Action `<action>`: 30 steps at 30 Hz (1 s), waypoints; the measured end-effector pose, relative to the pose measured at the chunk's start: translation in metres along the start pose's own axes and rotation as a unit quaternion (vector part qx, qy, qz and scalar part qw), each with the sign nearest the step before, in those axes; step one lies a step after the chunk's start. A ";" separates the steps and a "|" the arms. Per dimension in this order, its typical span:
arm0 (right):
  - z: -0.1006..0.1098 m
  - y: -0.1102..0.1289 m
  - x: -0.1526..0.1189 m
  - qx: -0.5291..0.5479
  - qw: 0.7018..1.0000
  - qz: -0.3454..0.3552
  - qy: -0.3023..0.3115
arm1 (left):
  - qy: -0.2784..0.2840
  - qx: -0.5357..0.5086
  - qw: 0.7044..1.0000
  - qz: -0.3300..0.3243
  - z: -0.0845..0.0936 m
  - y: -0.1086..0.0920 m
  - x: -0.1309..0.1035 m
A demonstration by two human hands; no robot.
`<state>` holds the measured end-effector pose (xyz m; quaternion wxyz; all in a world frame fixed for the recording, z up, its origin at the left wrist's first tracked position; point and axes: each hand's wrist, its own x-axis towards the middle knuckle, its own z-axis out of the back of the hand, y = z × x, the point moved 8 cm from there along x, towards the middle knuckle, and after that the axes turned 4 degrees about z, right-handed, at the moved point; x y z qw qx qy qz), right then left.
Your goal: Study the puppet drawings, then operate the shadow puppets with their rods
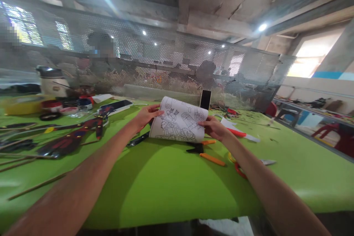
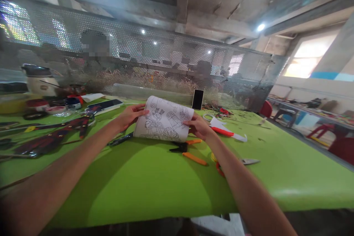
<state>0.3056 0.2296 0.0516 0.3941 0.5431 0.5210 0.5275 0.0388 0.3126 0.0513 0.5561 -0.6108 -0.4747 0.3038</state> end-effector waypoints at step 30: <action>0.026 0.012 0.006 0.010 0.988 0.062 -0.143 | 0.093 0.092 0.990 0.060 -0.018 0.018 -0.005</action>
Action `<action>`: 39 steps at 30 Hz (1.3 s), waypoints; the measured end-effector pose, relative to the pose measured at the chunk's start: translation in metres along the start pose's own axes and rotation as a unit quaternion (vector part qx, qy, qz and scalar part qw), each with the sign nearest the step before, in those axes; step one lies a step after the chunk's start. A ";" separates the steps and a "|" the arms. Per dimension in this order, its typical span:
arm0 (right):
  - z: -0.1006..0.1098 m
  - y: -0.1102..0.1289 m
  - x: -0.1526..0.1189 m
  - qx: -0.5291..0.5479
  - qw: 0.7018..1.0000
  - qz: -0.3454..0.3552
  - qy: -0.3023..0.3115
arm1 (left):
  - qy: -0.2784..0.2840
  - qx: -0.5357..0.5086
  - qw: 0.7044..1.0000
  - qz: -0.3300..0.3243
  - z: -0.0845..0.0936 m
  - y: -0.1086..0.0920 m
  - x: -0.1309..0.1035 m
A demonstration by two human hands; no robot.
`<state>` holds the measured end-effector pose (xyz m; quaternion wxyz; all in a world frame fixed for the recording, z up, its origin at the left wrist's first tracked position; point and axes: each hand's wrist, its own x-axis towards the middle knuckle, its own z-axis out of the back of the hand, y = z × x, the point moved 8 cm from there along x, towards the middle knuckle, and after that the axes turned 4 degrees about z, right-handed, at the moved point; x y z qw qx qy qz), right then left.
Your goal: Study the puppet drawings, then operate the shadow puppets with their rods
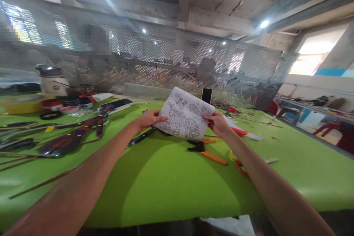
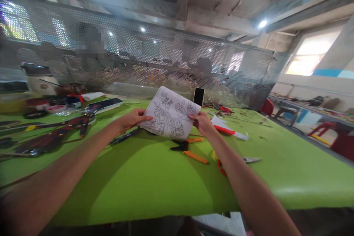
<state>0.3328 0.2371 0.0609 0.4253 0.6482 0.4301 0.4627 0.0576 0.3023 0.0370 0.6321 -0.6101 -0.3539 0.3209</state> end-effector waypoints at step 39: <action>-0.006 0.007 -0.005 -0.004 1.000 0.001 0.025 | 0.046 -0.032 0.997 0.049 -0.007 0.006 -0.003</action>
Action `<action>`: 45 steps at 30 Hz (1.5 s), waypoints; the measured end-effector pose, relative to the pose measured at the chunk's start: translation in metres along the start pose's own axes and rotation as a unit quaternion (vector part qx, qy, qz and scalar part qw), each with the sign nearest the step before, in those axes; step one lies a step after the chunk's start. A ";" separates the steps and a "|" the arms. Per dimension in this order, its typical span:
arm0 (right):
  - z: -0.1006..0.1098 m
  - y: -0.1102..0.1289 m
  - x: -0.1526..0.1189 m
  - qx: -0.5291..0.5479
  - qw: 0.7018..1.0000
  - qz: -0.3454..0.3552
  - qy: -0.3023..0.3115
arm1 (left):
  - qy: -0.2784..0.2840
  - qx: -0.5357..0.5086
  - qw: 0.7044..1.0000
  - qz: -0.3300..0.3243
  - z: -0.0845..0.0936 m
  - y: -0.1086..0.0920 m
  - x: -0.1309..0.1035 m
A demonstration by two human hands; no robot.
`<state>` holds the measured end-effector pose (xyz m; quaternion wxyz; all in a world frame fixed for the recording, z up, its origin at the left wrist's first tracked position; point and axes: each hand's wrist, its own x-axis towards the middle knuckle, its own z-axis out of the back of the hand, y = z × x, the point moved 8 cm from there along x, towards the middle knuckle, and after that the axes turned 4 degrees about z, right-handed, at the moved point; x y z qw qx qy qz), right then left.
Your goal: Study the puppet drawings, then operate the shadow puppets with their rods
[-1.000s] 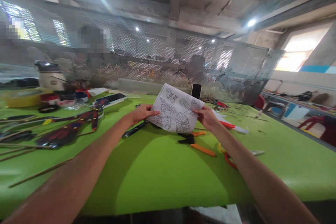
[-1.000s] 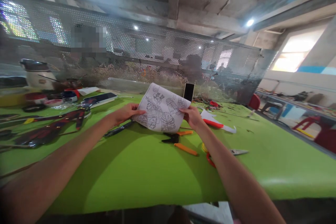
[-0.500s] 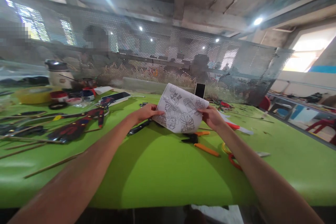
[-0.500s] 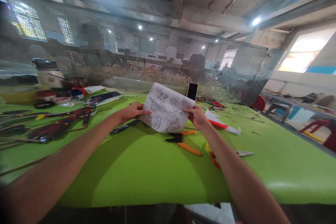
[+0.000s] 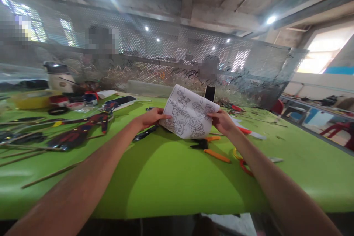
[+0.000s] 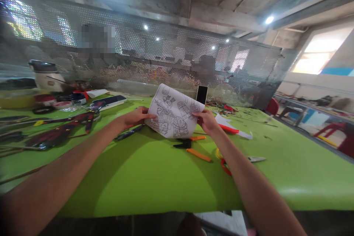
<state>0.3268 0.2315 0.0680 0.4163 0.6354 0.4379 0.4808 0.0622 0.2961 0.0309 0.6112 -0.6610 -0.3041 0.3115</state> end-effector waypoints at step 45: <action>-0.002 -0.001 0.000 -0.033 0.999 0.002 0.016 | -0.027 -0.133 0.988 -0.073 0.016 -0.010 0.001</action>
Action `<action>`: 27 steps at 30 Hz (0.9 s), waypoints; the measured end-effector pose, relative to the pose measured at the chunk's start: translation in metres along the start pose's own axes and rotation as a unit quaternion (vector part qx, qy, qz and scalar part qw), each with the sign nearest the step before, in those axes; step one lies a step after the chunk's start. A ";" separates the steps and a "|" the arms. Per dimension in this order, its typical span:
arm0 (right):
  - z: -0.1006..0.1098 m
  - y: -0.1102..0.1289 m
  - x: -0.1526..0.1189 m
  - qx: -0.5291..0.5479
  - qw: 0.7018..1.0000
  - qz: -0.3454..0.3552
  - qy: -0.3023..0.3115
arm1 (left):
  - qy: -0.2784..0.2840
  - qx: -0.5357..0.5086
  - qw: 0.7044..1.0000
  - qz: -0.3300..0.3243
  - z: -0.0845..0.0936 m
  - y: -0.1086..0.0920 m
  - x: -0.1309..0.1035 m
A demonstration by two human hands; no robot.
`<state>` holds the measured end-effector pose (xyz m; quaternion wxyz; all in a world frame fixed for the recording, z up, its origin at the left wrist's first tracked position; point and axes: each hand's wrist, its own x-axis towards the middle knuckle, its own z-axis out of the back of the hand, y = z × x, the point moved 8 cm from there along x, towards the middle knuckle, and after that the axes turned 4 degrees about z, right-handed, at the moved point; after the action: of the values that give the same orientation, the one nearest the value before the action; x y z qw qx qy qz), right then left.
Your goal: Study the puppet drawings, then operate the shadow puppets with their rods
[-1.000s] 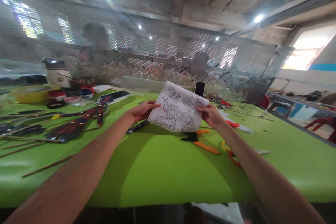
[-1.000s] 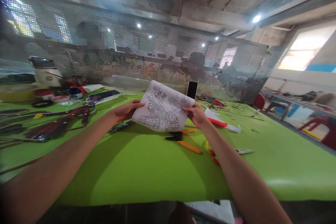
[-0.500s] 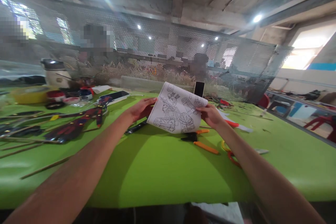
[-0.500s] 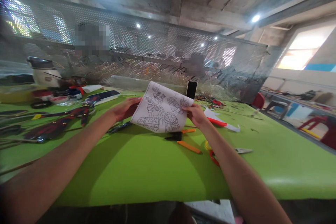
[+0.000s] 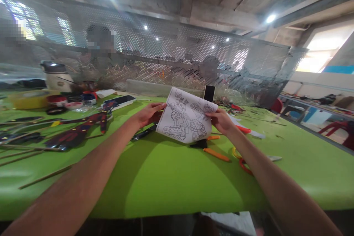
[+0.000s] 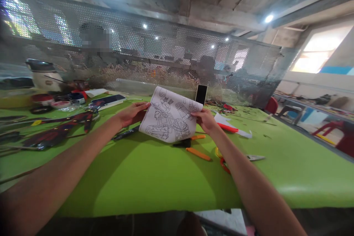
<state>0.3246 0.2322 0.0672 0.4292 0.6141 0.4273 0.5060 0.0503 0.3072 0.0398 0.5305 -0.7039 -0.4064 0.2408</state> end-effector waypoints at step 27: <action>-0.010 -0.003 0.001 -0.110 0.993 0.026 0.026 | 0.101 0.058 0.993 0.037 -0.031 -0.001 -0.011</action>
<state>0.3148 0.2348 0.0658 0.4694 0.5606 0.3644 0.5767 0.0674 0.2808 0.0500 0.5997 -0.7068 -0.3100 0.2113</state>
